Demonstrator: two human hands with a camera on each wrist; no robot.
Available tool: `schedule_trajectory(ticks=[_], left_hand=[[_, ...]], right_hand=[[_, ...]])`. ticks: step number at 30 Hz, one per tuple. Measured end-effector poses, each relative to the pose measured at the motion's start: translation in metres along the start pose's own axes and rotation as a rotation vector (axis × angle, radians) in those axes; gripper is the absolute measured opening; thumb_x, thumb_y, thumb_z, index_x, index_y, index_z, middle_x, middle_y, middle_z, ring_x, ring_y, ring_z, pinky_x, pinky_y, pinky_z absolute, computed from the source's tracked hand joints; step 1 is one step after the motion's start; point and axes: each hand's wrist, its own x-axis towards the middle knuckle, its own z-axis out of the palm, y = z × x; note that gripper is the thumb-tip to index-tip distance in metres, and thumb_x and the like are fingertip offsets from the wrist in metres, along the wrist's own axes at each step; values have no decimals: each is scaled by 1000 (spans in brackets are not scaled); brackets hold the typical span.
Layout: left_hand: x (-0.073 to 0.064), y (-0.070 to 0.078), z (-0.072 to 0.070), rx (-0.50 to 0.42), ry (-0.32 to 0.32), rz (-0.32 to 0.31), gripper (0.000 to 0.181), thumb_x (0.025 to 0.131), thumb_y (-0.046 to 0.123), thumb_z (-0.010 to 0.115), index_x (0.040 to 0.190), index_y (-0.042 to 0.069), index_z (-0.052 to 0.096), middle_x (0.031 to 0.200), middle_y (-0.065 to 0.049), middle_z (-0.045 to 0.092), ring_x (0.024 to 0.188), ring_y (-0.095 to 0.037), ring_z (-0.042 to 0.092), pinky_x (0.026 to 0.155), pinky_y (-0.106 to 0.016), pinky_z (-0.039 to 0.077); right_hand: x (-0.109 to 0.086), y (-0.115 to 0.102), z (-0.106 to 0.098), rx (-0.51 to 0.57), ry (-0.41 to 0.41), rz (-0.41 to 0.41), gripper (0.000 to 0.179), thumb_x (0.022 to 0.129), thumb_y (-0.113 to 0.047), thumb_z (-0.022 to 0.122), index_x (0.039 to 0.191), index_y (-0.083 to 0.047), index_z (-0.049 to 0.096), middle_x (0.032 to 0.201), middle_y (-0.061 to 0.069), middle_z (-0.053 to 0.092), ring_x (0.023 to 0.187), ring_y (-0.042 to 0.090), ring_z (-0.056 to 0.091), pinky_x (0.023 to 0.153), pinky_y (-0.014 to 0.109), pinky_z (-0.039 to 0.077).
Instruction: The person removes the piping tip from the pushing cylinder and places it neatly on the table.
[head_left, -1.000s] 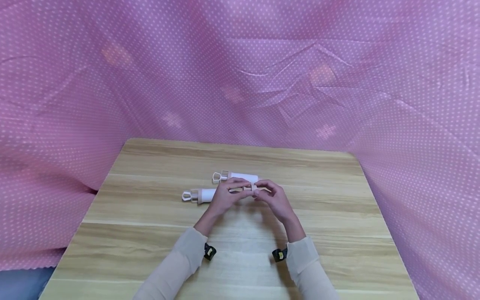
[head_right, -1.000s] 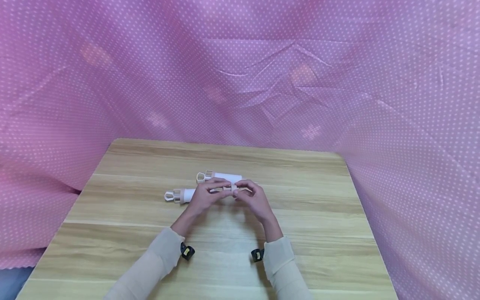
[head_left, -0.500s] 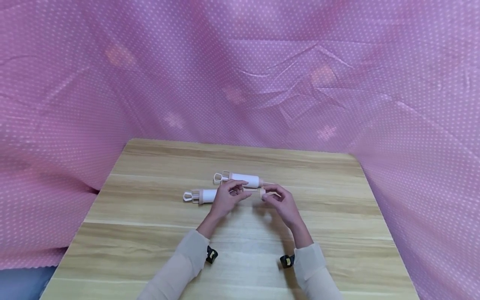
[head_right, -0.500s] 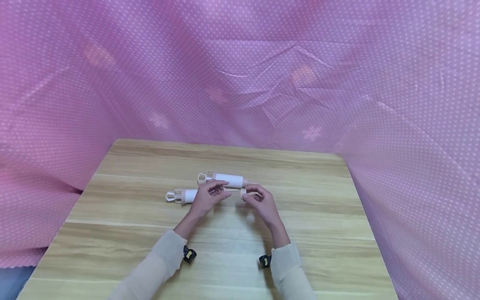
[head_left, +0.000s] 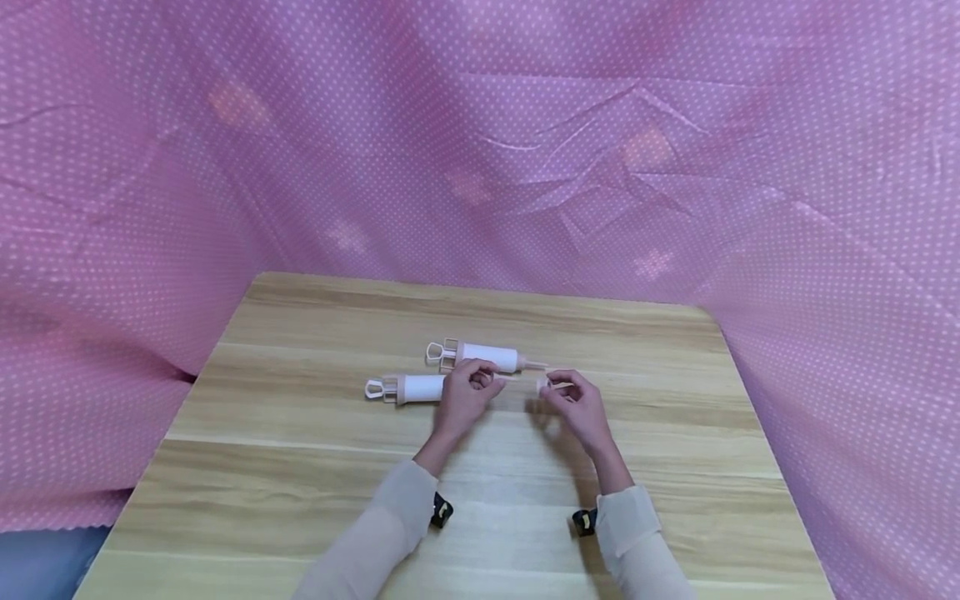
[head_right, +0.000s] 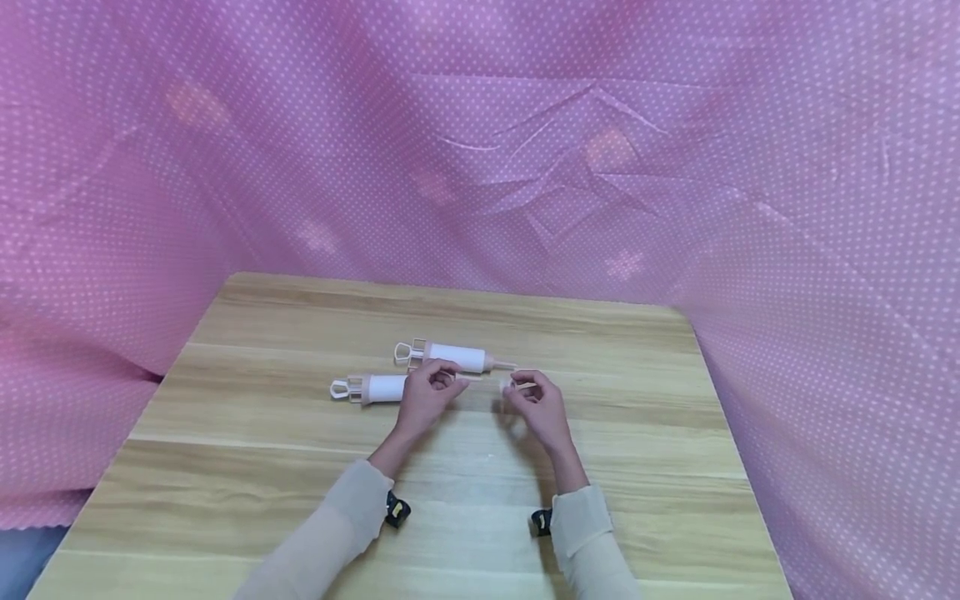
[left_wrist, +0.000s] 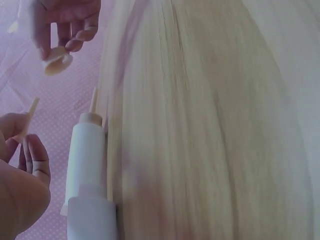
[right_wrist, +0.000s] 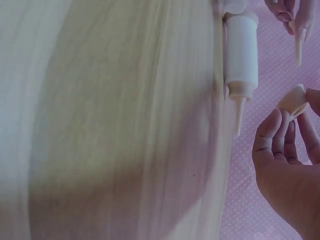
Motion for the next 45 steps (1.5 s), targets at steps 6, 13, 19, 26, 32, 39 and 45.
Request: schedule_trajectory(ticks=[6, 13, 19, 26, 32, 39, 45], left_hand=[[-4, -5, 13, 30, 19, -52, 23, 83, 7, 82, 103, -2, 75, 88, -2, 66, 75, -9, 61, 67, -20, 54], [-10, -6, 27, 97, 43, -164, 26, 85, 18, 82, 108, 8, 75, 85, 7, 68, 75, -8, 64, 65, -27, 54], [-13, -7, 37, 165, 73, -219, 25, 84, 22, 82, 108, 15, 76, 82, 13, 68, 74, -5, 63, 64, -31, 51], [-15, -12, 51, 222, 71, -257, 22, 85, 24, 81, 106, 18, 77, 86, 15, 68, 77, -4, 64, 69, -32, 53], [-16, -18, 60, 211, 79, -258, 21, 84, 19, 81, 105, 16, 77, 90, 11, 69, 77, -4, 66, 72, -32, 55], [-13, -22, 65, 205, 88, -291, 22, 83, 17, 82, 104, 16, 76, 87, 10, 71, 75, -5, 65, 71, -29, 56], [-9, -26, 67, 212, 106, -296, 22, 83, 16, 83, 104, 16, 76, 87, 9, 73, 76, -6, 67, 71, -30, 57]], right_hand=[[0, -5, -4, -50, 6, -5, 33, 88, 4, 74, 117, 14, 62, 103, 26, 64, 83, 21, 61, 69, 24, 55], [15, 26, -13, -100, 62, -11, 34, 88, -5, 79, 116, 10, 65, 96, 13, 66, 78, 13, 60, 64, 21, 53], [17, 32, -20, -166, 89, -20, 32, 88, -10, 79, 112, 6, 67, 89, 12, 66, 72, 12, 61, 61, 22, 52], [21, 30, -27, -227, 103, 11, 32, 89, -12, 77, 114, 5, 66, 97, 18, 67, 75, 12, 62, 65, 23, 53], [23, 20, -28, -267, 90, 18, 30, 91, -10, 76, 113, 6, 66, 101, 20, 66, 75, 11, 61, 65, 23, 52], [27, 32, -33, -381, 90, 45, 29, 89, -11, 76, 111, 4, 66, 96, 15, 66, 78, 15, 59, 66, 24, 50], [30, 39, -31, -417, 65, 46, 29, 87, -10, 79, 110, 4, 67, 96, 14, 67, 80, 18, 61, 65, 24, 51]])
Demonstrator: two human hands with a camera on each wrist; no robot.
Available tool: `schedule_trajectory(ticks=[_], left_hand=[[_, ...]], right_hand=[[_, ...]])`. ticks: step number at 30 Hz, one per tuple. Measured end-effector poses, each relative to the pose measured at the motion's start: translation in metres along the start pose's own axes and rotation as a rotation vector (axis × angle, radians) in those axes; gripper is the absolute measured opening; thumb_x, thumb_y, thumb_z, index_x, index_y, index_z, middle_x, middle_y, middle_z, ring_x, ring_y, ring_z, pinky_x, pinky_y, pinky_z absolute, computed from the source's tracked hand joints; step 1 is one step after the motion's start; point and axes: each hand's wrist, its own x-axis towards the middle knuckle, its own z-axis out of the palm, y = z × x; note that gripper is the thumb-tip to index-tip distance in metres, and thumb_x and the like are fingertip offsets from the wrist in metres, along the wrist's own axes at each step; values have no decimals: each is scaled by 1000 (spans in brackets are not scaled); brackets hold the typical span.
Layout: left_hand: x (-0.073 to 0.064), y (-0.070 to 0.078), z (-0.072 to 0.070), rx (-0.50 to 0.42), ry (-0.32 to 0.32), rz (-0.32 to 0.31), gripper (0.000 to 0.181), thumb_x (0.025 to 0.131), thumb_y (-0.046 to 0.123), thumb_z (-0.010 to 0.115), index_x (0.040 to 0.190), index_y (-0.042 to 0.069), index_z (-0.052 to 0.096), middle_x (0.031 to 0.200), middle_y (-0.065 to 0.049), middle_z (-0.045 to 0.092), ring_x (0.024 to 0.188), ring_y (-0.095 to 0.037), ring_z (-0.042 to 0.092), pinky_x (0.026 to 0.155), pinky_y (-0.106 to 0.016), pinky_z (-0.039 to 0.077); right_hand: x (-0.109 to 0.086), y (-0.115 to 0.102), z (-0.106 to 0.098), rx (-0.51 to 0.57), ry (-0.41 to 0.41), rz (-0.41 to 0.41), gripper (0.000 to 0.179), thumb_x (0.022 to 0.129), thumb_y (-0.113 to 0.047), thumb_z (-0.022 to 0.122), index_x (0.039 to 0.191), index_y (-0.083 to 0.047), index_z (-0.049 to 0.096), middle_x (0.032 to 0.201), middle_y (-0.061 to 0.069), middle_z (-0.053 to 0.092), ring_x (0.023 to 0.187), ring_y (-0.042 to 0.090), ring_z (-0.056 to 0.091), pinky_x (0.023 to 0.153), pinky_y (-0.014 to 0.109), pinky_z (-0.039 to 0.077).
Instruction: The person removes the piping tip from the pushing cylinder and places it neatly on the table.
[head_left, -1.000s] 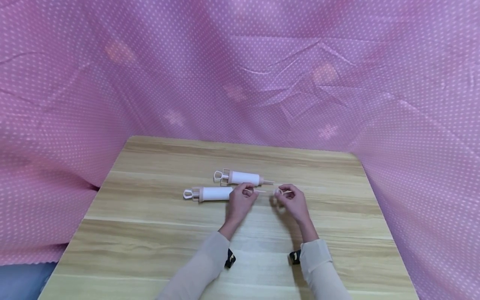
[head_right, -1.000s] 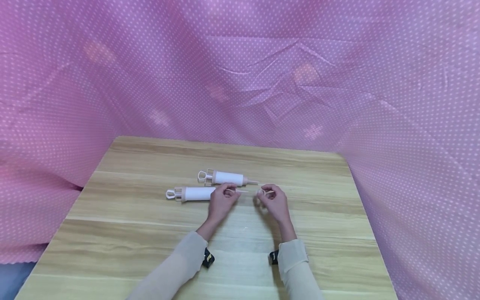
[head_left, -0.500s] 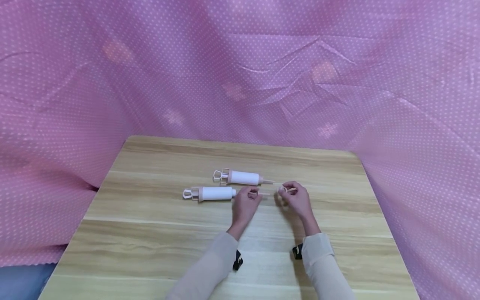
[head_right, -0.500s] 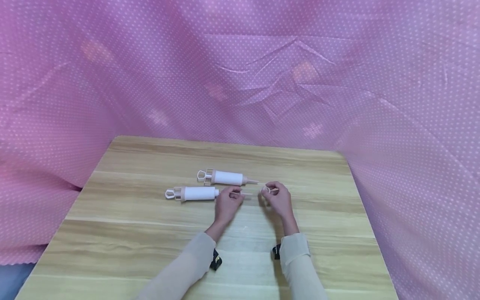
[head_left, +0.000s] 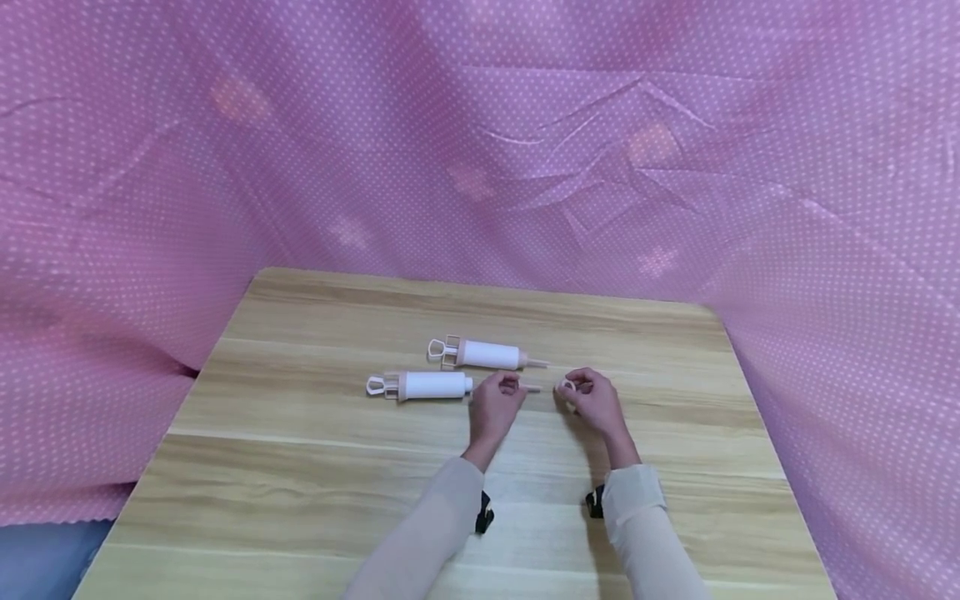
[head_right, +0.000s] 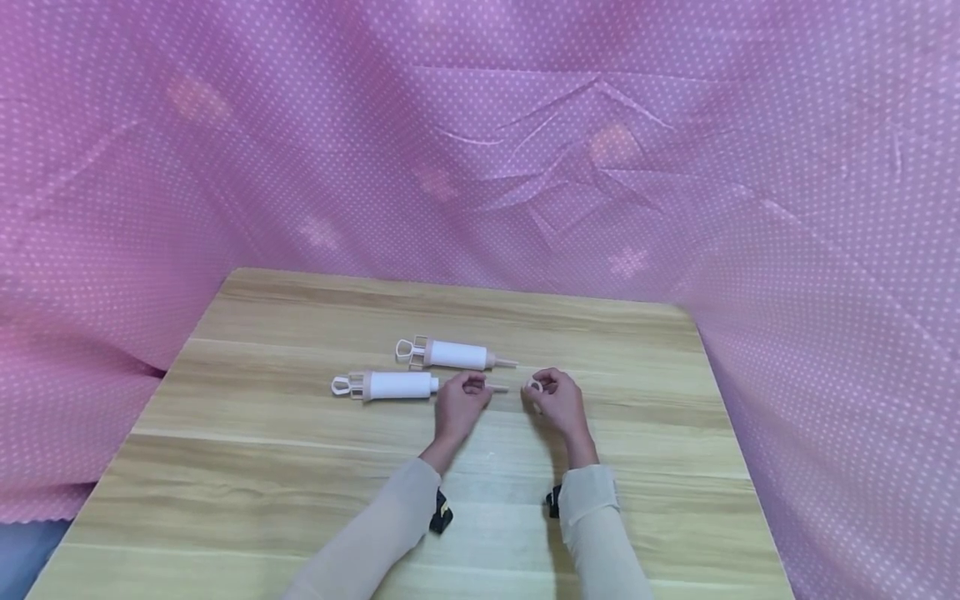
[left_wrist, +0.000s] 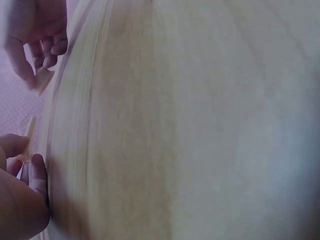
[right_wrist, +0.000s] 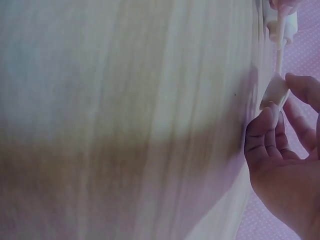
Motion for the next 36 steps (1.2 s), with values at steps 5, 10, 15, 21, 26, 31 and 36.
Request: schedule_trajectory(ticks=[5, 10, 15, 21, 26, 31, 36], left_hand=[[2, -1, 3, 37, 12, 27, 20, 82, 15, 84, 101, 15, 77, 85, 8, 74, 75, -6, 68, 72, -30, 58], [4, -2, 3, 104, 9, 73, 19, 81, 13, 85, 98, 15, 77, 85, 7, 75, 75, -7, 69, 75, -30, 58], [6, -3, 2, 159, 0, 131, 19, 81, 13, 85, 98, 13, 78, 87, 5, 75, 80, -10, 70, 78, -34, 57], [5, -5, 3, 170, -19, 124, 21, 80, 13, 86, 100, 13, 78, 88, 5, 72, 83, -13, 67, 81, -36, 55], [6, -6, 2, 178, -14, 136, 20, 81, 14, 86, 99, 12, 78, 88, 3, 72, 83, -14, 67, 80, -36, 55], [6, -6, 3, 185, -3, 143, 20, 80, 14, 86, 99, 12, 77, 89, 3, 72, 84, -14, 67, 81, -36, 55], [3, -7, 3, 163, -15, 117, 31, 78, 15, 88, 107, 14, 76, 93, 4, 71, 85, -14, 66, 82, -36, 55]], right_hand=[[2, -1, 3, -13, 0, -13, 29, 86, -9, 80, 108, 4, 68, 95, 16, 67, 81, 19, 61, 64, 24, 50], [2, -1, 4, -22, -4, -23, 28, 86, -8, 80, 107, 5, 68, 94, 16, 67, 80, 20, 60, 65, 26, 51], [2, -1, 5, -57, -16, -46, 27, 86, -7, 80, 108, 5, 68, 90, 14, 67, 76, 19, 60, 66, 28, 50], [1, 0, 5, -65, -29, -36, 27, 87, -5, 79, 108, 6, 68, 91, 15, 67, 75, 20, 59, 66, 28, 49], [0, -2, 5, -55, -19, -42, 26, 87, -5, 78, 109, 6, 68, 90, 16, 67, 74, 19, 59, 65, 28, 49], [0, -2, 5, -55, -16, -40, 26, 87, -5, 79, 108, 5, 68, 90, 15, 67, 73, 17, 59, 65, 28, 49], [-1, 1, 6, -45, -26, -44, 31, 87, -3, 78, 114, 8, 67, 97, 20, 69, 78, 23, 63, 66, 26, 50]])
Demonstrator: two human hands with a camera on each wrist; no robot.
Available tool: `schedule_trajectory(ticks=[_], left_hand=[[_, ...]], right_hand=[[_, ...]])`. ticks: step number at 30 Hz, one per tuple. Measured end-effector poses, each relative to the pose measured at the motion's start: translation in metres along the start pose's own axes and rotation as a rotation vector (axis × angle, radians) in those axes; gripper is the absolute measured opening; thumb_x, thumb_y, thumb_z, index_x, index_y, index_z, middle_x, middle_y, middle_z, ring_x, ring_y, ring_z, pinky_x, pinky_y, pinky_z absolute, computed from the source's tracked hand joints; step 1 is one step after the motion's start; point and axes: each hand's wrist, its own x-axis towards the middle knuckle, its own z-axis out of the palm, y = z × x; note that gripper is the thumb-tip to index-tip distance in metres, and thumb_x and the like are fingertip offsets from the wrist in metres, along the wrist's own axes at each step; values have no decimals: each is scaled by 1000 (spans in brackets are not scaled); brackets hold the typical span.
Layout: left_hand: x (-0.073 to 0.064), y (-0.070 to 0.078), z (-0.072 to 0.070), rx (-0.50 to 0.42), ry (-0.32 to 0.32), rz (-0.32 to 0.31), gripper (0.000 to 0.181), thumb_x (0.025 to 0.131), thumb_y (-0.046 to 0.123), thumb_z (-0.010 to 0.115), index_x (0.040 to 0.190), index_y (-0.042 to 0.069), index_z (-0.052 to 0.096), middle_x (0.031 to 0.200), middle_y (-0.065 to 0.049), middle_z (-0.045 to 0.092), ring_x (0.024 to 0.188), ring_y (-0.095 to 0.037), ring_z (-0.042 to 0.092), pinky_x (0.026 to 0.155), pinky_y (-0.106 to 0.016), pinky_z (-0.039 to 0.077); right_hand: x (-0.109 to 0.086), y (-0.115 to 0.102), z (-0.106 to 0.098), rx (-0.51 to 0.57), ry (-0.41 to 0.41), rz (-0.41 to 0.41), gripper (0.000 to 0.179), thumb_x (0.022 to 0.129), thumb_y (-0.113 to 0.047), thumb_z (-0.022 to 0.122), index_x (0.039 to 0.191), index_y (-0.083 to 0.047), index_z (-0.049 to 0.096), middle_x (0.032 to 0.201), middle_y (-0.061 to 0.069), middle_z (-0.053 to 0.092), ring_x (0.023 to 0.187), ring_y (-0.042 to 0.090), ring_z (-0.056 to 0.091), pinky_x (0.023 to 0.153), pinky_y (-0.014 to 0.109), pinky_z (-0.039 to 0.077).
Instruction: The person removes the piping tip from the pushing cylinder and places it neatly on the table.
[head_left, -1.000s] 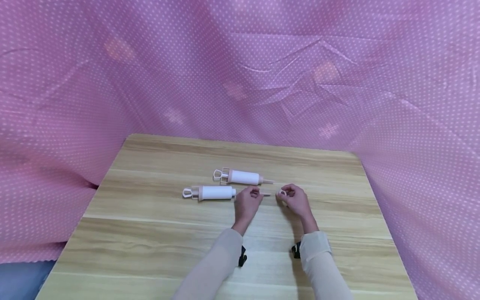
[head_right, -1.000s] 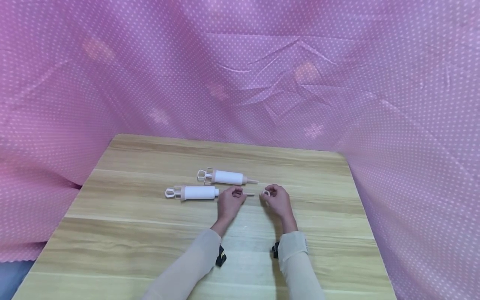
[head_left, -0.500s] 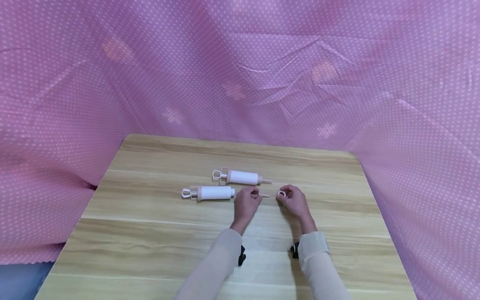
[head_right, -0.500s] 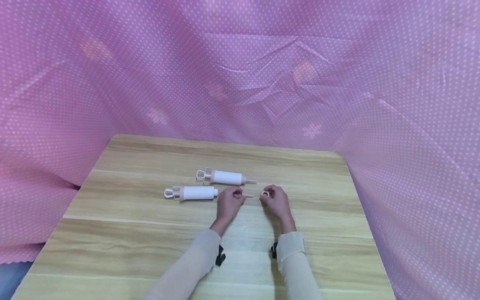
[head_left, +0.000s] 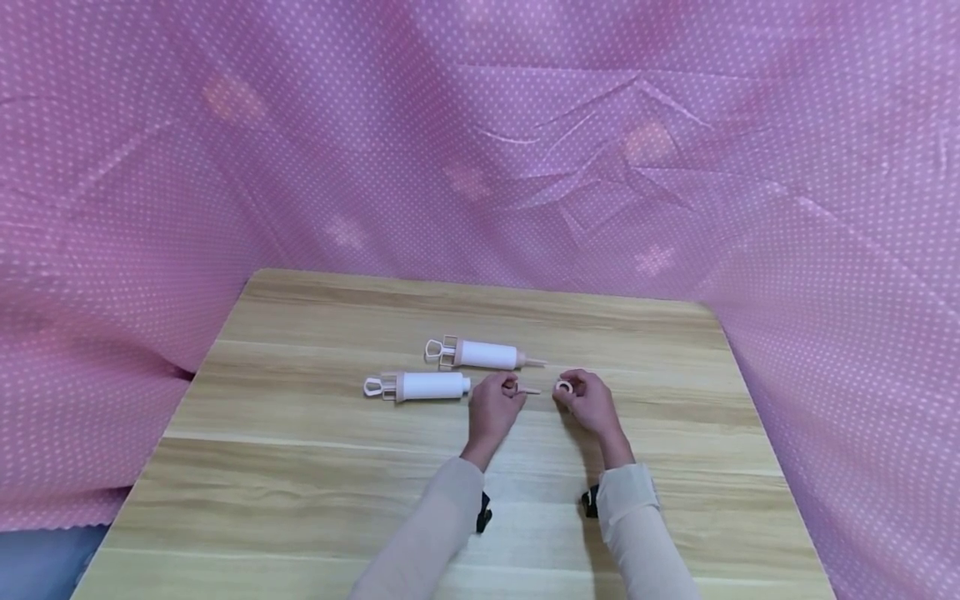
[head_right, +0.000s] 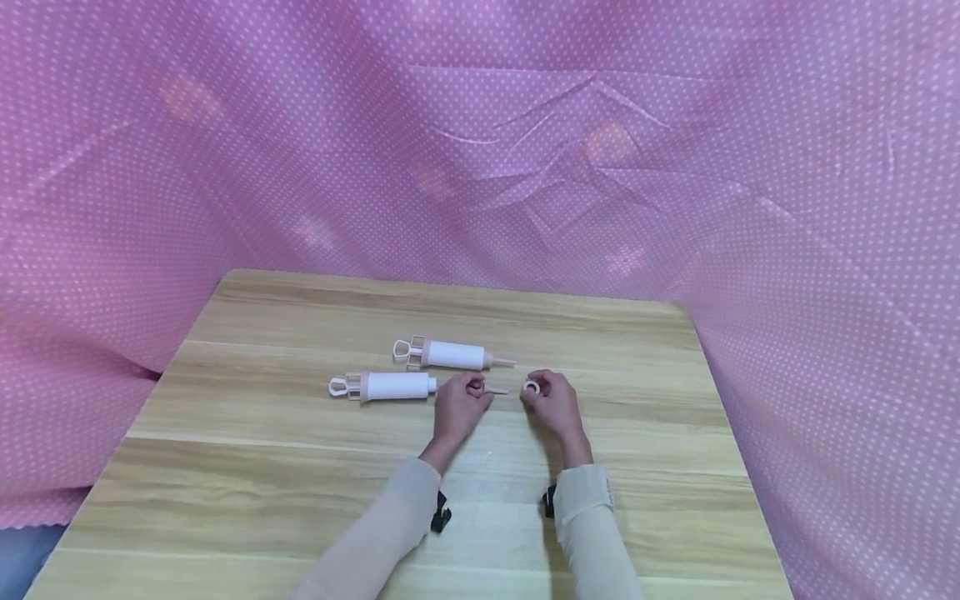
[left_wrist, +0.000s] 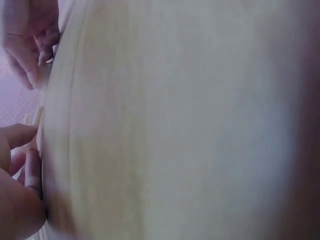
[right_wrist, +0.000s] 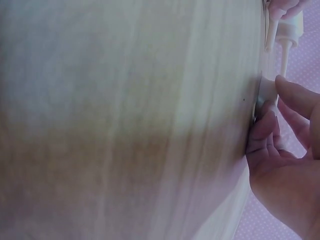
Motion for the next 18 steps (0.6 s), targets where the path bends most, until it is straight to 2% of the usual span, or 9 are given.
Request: schedule_trajectory(ticks=[5, 8, 10, 13, 18], left_hand=[[-3, 1, -8, -1, -37, 0, 46, 76, 18, 89, 119, 15, 73, 95, 2, 67, 84, -14, 64, 80, -39, 55], [-4, 3, -16, -12, -35, 25, 46, 78, 18, 87, 121, 14, 72, 99, 0, 68, 84, -13, 66, 77, -37, 56], [-4, 5, -23, -45, -25, 52, 43, 81, 17, 84, 121, 13, 72, 103, -2, 71, 85, -13, 68, 76, -37, 56], [-2, 8, -32, -131, -8, 97, 38, 83, 13, 82, 119, 10, 72, 106, -5, 74, 86, -14, 71, 76, -34, 58], [8, 10, -46, -277, 32, 155, 36, 80, 2, 81, 115, 0, 72, 102, -15, 73, 82, -21, 71, 73, -29, 59]], right_hand=[[0, -1, 0, -5, 3, 22, 39, 88, -7, 78, 122, 7, 65, 107, 22, 67, 90, 31, 66, 73, 30, 54], [0, -2, -2, -7, 11, 39, 41, 89, -11, 78, 125, 5, 64, 111, 22, 65, 98, 34, 65, 81, 38, 55], [0, -4, -3, 1, 21, 46, 41, 91, -13, 77, 126, 3, 64, 113, 21, 63, 103, 35, 65, 85, 43, 54], [2, -8, -6, 14, 40, 40, 38, 92, -14, 74, 125, 3, 65, 113, 21, 62, 106, 36, 64, 84, 42, 54], [6, -17, -6, 35, 84, -4, 33, 92, -12, 74, 121, 3, 67, 109, 20, 65, 99, 34, 67, 76, 31, 53]])
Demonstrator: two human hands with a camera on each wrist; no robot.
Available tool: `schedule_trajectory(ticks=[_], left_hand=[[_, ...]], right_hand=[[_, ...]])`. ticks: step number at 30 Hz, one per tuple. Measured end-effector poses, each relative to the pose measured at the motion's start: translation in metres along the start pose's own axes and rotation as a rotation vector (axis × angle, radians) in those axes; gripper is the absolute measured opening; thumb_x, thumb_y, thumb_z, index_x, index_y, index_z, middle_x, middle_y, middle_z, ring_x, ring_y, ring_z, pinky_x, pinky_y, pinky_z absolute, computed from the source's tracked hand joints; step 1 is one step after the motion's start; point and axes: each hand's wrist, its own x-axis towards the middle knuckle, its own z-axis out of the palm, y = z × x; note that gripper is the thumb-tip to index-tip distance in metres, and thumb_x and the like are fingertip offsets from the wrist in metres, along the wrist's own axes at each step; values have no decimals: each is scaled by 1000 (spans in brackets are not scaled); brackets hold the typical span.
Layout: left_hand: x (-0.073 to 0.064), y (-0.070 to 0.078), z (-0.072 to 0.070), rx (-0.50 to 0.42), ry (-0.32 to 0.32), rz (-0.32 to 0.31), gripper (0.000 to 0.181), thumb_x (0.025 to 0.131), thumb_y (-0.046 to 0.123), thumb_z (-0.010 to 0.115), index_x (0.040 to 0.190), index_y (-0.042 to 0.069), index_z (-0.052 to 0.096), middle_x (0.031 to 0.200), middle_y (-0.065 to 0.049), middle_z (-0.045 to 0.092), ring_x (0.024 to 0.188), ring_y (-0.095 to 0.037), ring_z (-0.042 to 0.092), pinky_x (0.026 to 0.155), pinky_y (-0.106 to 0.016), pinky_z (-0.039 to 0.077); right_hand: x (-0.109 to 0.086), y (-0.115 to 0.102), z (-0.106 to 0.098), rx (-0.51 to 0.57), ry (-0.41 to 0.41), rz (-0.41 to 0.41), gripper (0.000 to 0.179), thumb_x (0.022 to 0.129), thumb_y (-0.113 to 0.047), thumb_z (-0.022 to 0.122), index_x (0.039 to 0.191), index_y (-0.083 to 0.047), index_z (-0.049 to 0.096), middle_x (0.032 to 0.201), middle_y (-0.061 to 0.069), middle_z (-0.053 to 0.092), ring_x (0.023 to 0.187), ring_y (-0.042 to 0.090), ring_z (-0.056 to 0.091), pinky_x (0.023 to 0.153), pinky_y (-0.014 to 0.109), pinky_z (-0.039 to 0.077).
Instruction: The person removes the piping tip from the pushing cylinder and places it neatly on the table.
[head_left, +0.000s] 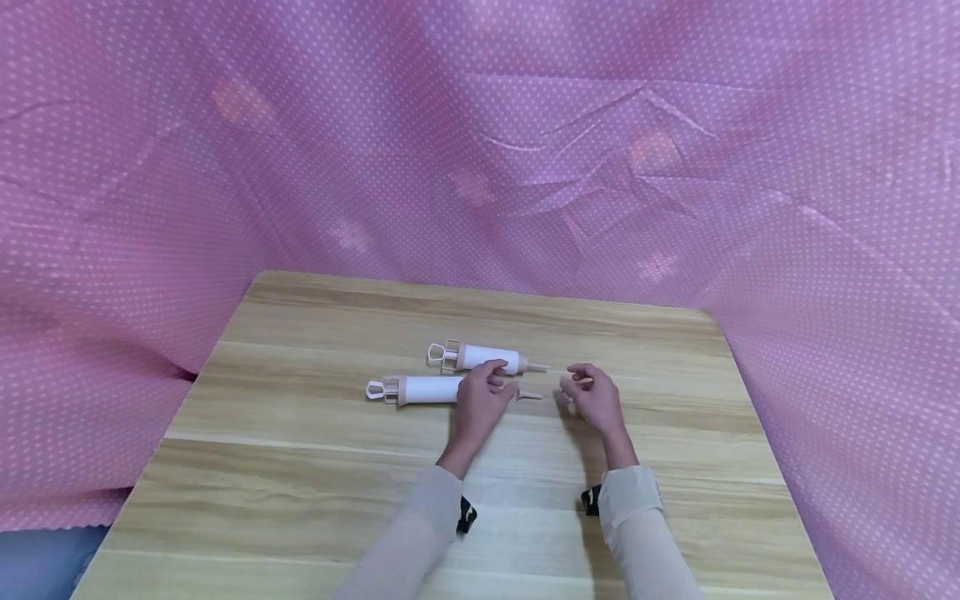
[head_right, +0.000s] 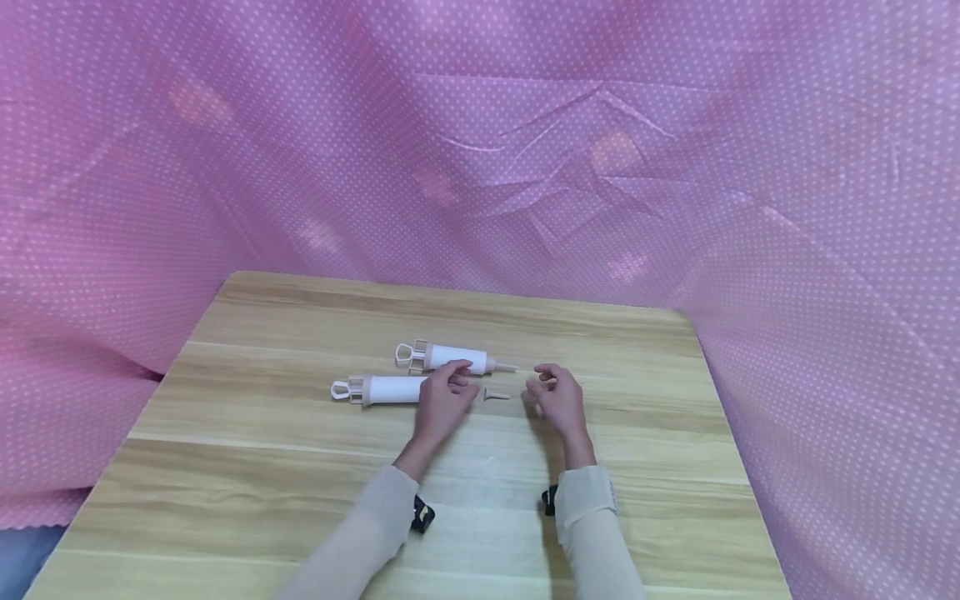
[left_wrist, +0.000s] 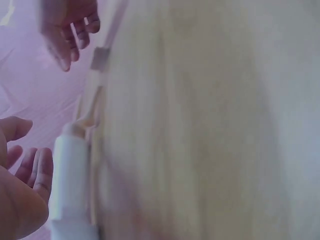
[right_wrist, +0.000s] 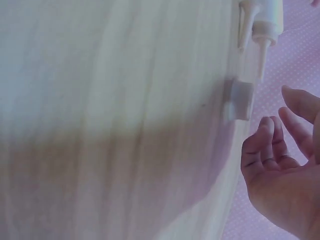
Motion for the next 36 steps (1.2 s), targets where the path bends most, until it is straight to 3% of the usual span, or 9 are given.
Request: schedule_trajectory(ticks=[7, 12, 20, 24, 29, 36], left_hand=[[8, 5, -23, -98, 57, 71, 33, 79, -4, 81, 110, -8, 70, 100, -23, 71, 83, -30, 70, 76, -37, 61], [14, 5, -44, -136, 65, 53, 35, 80, -3, 81, 113, -8, 69, 104, -26, 69, 90, -38, 69, 83, -43, 59], [23, -4, -81, 7, 117, -20, 37, 82, 14, 85, 116, 4, 73, 113, -13, 71, 102, -35, 68, 90, -46, 55], [29, -9, -88, 20, 88, -37, 42, 80, 14, 86, 118, 2, 72, 119, -18, 68, 109, -42, 62, 96, -51, 50], [40, -14, -92, 92, 41, -80, 48, 78, 20, 87, 120, 5, 71, 129, -20, 64, 120, -42, 57, 102, -55, 45], [56, -18, -96, 136, -86, -174, 54, 81, 28, 85, 129, 10, 66, 141, -20, 53, 129, -40, 49, 107, -57, 41]], right_hand=[[4, -7, -1, 37, 48, -58, 31, 90, -7, 75, 117, 7, 67, 104, 22, 67, 91, 30, 67, 70, 20, 51], [7, -17, 0, 97, 42, -56, 32, 91, -8, 74, 119, 8, 66, 110, 26, 66, 95, 33, 65, 69, 18, 52], [12, -30, 16, 225, -30, -51, 35, 94, -10, 73, 121, 10, 64, 119, 28, 64, 104, 36, 64, 74, 27, 57], [15, -32, 21, 234, -51, -68, 35, 94, -8, 72, 121, 11, 63, 122, 31, 63, 108, 38, 64, 83, 23, 53], [18, -36, 23, 248, -84, -71, 36, 95, -9, 72, 123, 11, 62, 124, 30, 63, 111, 39, 62, 86, 27, 53], [24, -37, 28, 251, -161, -54, 40, 96, -11, 70, 128, 11, 60, 124, 29, 63, 113, 37, 62, 89, 32, 56]])
